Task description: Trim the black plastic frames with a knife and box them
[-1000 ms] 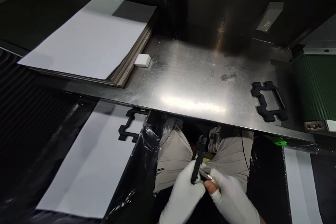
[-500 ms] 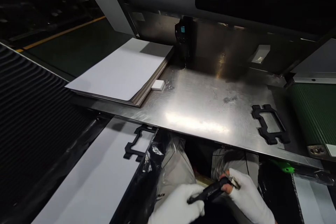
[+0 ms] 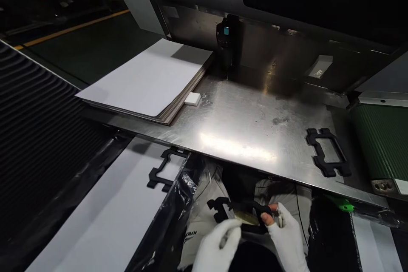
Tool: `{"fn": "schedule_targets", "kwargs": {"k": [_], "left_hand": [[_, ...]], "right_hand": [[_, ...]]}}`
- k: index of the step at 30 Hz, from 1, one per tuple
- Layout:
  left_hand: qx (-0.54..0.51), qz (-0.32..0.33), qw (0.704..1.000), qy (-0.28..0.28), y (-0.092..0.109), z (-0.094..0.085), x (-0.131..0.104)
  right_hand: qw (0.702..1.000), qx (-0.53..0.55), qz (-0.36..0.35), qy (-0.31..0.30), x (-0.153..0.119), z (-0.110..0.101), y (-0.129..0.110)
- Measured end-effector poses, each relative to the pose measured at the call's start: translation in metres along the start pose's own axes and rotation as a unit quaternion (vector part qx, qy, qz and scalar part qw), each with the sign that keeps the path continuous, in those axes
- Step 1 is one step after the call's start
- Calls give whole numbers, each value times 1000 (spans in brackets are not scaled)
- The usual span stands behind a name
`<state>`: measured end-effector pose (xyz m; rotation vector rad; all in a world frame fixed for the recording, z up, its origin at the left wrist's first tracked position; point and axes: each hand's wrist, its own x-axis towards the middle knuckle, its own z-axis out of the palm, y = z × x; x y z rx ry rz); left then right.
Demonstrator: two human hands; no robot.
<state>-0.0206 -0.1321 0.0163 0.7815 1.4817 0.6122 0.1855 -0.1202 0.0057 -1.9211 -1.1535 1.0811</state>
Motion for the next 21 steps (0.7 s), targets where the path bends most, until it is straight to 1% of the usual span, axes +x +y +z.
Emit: {"fn": "schedule_targets", "kwargs": {"k": [1, 3, 5, 7, 9, 11, 12, 14, 15, 16, 17, 18, 19, 21], "left_hand": [[-65, -25, 997, -16, 0, 5, 2], [-184, -59, 981, -34, 3, 15, 8], [-244, -60, 967, -34, 9, 23, 15], [-256, -34, 966, -28, 18, 28, 20], [-259, -17, 965, -26, 27, 29, 25], [-252, -19, 967, -29, 34, 27, 28], [-242, -18, 970, -28, 36, 24, 29], [-193, -15, 981, -22, 37, 17, 29], [-149, -7, 989, -20, 36, 14, 28], [-87, 3, 996, -19, 34, 11, 27], [-13, 14, 1000, -16, 31, 8, 24], [66, 22, 998, -12, 28, 7, 21], [145, 30, 989, -6, 25, 7, 17], [282, 37, 959, -4, 19, 10, 9]], "right_hand": [[1000, 9, 6, -5, -3, 4, -1], [999, 30, 21, -17, -11, 13, -1], [999, 32, 24, -32, -19, 22, -1], [999, 16, 5, -49, -25, 29, 2], [997, 12, -30, -74, -30, 32, 7], [993, 36, -69, -91, -32, 28, 12], [992, 50, -78, -88, -33, 23, 15], [994, 58, -71, -53, -33, 6, 18], [997, 47, -59, -34, -33, -4, 19], [998, 30, -44, -27, -34, -14, 19], [999, 11, -30, -40, -35, -24, 18], [997, -5, -19, -72, -36, -32, 16], [993, -19, -10, -117, -38, -39, 14], [975, -42, 1, -217, -44, -45, 9]]}}
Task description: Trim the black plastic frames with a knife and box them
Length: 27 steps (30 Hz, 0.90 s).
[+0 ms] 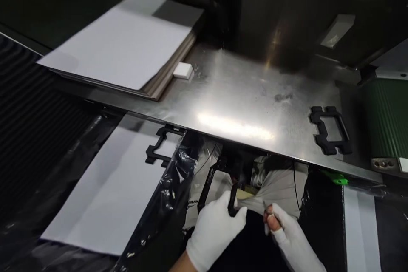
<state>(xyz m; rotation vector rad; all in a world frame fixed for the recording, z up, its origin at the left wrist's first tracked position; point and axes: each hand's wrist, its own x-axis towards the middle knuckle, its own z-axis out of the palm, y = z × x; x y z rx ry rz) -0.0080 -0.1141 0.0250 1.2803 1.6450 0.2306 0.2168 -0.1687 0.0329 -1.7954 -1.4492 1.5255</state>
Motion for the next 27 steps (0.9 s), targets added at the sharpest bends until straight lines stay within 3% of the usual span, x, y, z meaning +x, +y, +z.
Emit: {"fn": "schedule_targets", "kwargs": {"k": [3, 7, 12, 19, 27], "left_hand": [[105, 12, 994, -30, 3, 7, -12], [86, 35, 996, -19, 11, 11, -18], [89, 60, 994, 5, 11, 15, -19], [269, 60, 958, -80, 17, 14, -17], [281, 97, 953, -57, 14, 18, -16]], "right_hand": [[996, -52, -7, -71, -6, 7, -7], [986, -154, -25, -65, -7, 18, -12], [960, -271, -25, -59, -5, 16, -18], [951, -298, 7, -83, -6, 12, -22], [938, -332, 16, -102, -5, 11, -22]]}}
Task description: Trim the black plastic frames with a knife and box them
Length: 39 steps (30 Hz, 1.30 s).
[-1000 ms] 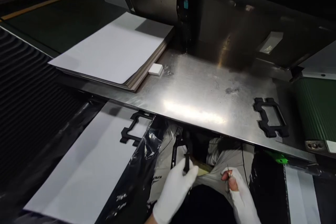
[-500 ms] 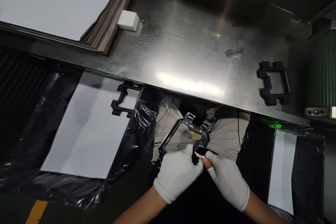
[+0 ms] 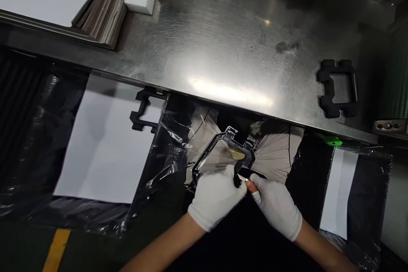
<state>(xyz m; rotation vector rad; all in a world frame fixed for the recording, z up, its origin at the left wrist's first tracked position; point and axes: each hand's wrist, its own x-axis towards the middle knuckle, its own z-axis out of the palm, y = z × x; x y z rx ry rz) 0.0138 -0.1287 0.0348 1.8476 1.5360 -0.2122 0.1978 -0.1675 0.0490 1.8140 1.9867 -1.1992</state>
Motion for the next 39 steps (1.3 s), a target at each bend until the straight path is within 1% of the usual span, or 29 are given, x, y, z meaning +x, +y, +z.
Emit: {"fn": "schedule_targets", "kwargs": {"k": [8, 12, 14, 16, 18, 20, 21, 22, 23, 24, 25, 26, 28, 29, 31, 32, 34, 35, 37, 39], "left_hand": [[48, 2, 997, 65, -3, 10, 1], [34, -13, 995, 93, -2, 12, 0], [1, -26, 996, 87, 0, 11, 1], [-23, -51, 996, 63, 2, 9, 2], [-51, -84, 994, 41, 2, 5, 5], [-127, -90, 987, 46, -2, -1, 7], [-192, -76, 978, 43, -6, -5, 7], [-270, -55, 961, 32, -10, -11, 6], [-357, -33, 933, 7, -15, -18, 5], [-444, -12, 896, -24, -19, -26, 2], [-521, 7, 851, -56, -23, -37, 1], [-584, 23, 808, -77, -25, -48, 0], [-671, 64, 734, -87, -26, -74, 4], [-699, 91, 704, -83, -25, -89, 12], [-739, 143, 654, -77, -20, -117, 37], [-745, 161, 642, -79, -17, -130, 55], [-738, 174, 646, -85, -12, -151, 94], [-737, 173, 648, -90, -10, -158, 113], [-735, 164, 650, -103, -9, -167, 145], [-734, 157, 651, -114, -10, -168, 165]], "right_hand": [[999, 20, 27, -2, 3, 5, 0], [998, 52, 46, 1, 6, 8, 1], [995, 95, 42, 12, 6, 8, 2], [988, 148, 32, 33, 4, 6, 3], [975, 210, 29, 64, 2, 3, 5], [956, 270, 44, 102, 1, -3, 9], [945, 299, 59, 120, 0, -6, 13], [932, 328, 76, 136, -2, -9, 17], [919, 354, 92, 150, -3, -13, 22], [908, 372, 105, 164, -4, -18, 28], [901, 379, 114, 179, -5, -25, 34], [900, 373, 116, 194, -6, -33, 39], [912, 322, 110, 227, -3, -52, 47], [921, 288, 104, 242, 0, -64, 49], [932, 230, 90, 264, 16, -89, 50], [936, 210, 80, 271, 28, -102, 49], [941, 178, 57, 281, 58, -125, 42], [943, 159, 47, 287, 74, -135, 37], [951, 100, 37, 291, 106, -151, 25], [960, 16, 25, 280, 130, -160, 9]]}}
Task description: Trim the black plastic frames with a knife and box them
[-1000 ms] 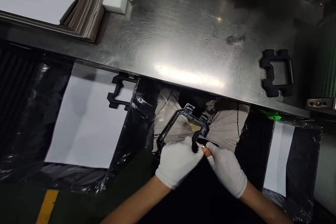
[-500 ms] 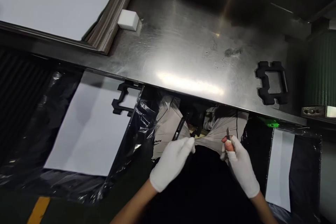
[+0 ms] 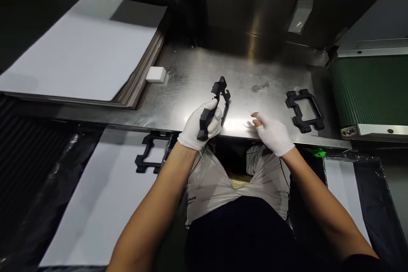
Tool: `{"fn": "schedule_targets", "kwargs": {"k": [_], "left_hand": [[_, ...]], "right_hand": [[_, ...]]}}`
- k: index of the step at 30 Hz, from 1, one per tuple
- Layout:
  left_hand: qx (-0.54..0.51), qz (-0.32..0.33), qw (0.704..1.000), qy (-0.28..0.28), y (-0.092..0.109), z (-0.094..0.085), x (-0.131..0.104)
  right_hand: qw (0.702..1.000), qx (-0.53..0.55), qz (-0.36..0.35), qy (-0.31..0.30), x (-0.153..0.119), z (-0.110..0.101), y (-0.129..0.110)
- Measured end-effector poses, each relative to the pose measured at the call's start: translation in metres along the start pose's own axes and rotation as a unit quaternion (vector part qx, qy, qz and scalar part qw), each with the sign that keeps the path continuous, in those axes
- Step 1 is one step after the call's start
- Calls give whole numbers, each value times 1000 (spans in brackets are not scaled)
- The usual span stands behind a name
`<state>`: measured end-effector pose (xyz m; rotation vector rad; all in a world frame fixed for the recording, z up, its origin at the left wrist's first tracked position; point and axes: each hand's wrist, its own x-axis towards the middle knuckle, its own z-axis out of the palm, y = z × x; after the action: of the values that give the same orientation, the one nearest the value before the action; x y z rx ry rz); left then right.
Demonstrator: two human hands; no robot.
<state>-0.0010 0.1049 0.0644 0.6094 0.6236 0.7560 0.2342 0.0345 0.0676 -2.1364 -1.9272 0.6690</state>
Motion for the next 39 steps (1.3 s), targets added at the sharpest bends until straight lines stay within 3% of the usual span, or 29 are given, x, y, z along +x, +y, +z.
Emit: {"fn": "schedule_targets", "kwargs": {"k": [5, 8, 19, 24, 29, 35, 37, 39], "left_hand": [[-3, -10, 1000, -12, -4, -8, 3], [0, -21, 1000, -5, -4, -7, -1], [91, -72, 992, 55, -4, 2, 1], [87, -76, 992, 55, 0, 6, 0], [54, -61, 996, 43, -1, 3, 0], [-56, 28, 998, -11, -7, -2, -18], [-90, 56, 994, -25, -13, 2, -31], [-113, 89, 989, -34, -20, 7, -42]], "right_hand": [[976, -148, -139, -81, 10, 25, -40], [965, -171, -169, -102, 3, 35, -51], [969, -162, -138, -126, 34, 22, -41], [975, -182, -84, -93, 35, 9, -40], [983, -138, -66, -98, 28, 3, -33], [994, -103, -12, -26, 46, 10, -21], [999, -22, -40, 20, 46, 12, -19], [982, 168, -84, 27, 37, 16, -21]]}}
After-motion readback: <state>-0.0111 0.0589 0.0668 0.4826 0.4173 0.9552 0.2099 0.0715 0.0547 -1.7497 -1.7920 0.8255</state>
